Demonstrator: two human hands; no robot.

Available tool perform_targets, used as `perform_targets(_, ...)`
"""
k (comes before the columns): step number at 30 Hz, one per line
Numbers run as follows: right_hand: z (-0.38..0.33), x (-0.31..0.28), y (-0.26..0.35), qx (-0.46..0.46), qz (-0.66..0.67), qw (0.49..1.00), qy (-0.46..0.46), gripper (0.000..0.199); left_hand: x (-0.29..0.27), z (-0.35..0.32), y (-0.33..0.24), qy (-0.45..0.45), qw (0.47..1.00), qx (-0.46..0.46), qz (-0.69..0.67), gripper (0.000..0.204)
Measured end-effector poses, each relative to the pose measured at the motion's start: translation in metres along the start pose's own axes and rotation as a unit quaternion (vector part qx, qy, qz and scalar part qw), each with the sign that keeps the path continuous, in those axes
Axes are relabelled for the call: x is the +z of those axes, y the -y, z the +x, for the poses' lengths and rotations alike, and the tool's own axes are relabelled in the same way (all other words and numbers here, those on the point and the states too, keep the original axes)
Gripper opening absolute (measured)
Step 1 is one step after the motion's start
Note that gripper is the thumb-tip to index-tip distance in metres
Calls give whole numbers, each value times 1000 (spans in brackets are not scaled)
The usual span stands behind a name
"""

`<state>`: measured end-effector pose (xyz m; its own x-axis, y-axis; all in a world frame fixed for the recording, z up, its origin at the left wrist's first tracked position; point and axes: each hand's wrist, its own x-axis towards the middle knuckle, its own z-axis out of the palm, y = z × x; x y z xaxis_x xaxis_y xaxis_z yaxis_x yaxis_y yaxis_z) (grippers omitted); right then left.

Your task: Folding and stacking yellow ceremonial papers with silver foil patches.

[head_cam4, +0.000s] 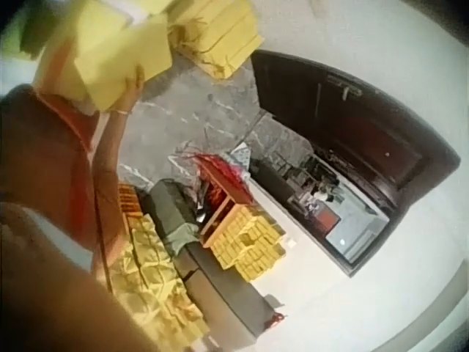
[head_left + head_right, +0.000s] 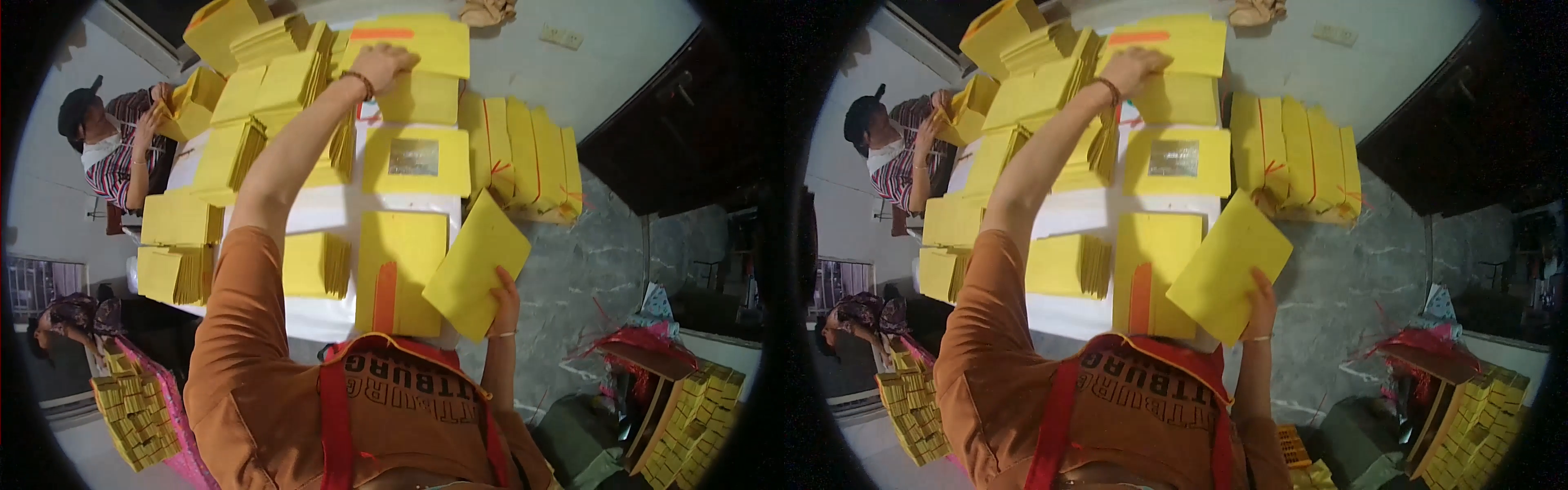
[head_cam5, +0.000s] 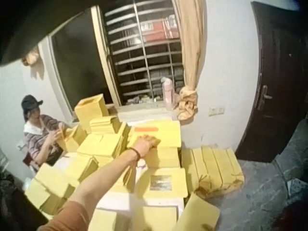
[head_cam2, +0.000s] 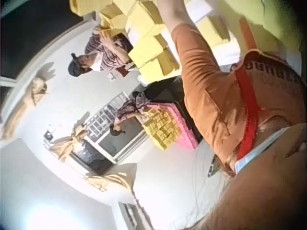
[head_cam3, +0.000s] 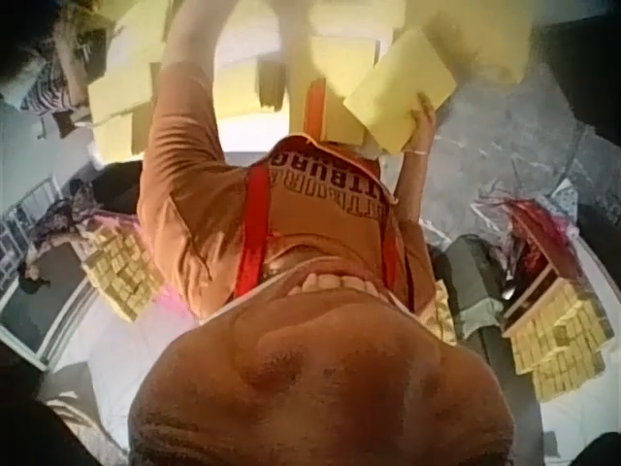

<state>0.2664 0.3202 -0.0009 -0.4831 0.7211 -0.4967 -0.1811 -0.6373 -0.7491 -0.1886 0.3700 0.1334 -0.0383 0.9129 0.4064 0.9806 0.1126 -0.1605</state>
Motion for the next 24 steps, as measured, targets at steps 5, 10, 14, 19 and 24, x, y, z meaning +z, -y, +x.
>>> perform_targets(5,1,3,14,-22,-6,999,-49,49,-30,-31,-57,34,976,-66,-207,37)
perform_targets(10,-2,15,20,-18,30,998,-43,49,43,-94,-86,214,942,9,-258,42)
perform_targets(14,-10,11,17,-21,33,998,-52,50,72,-130,-107,197,969,71,-131,54)
perform_targets(19,-14,-2,6,-19,47,997,-66,49,90,-137,-101,134,981,103,-100,51)
perform_targets(24,-13,3,7,-13,21,997,-67,48,85,-124,-106,171,967,152,-114,37)
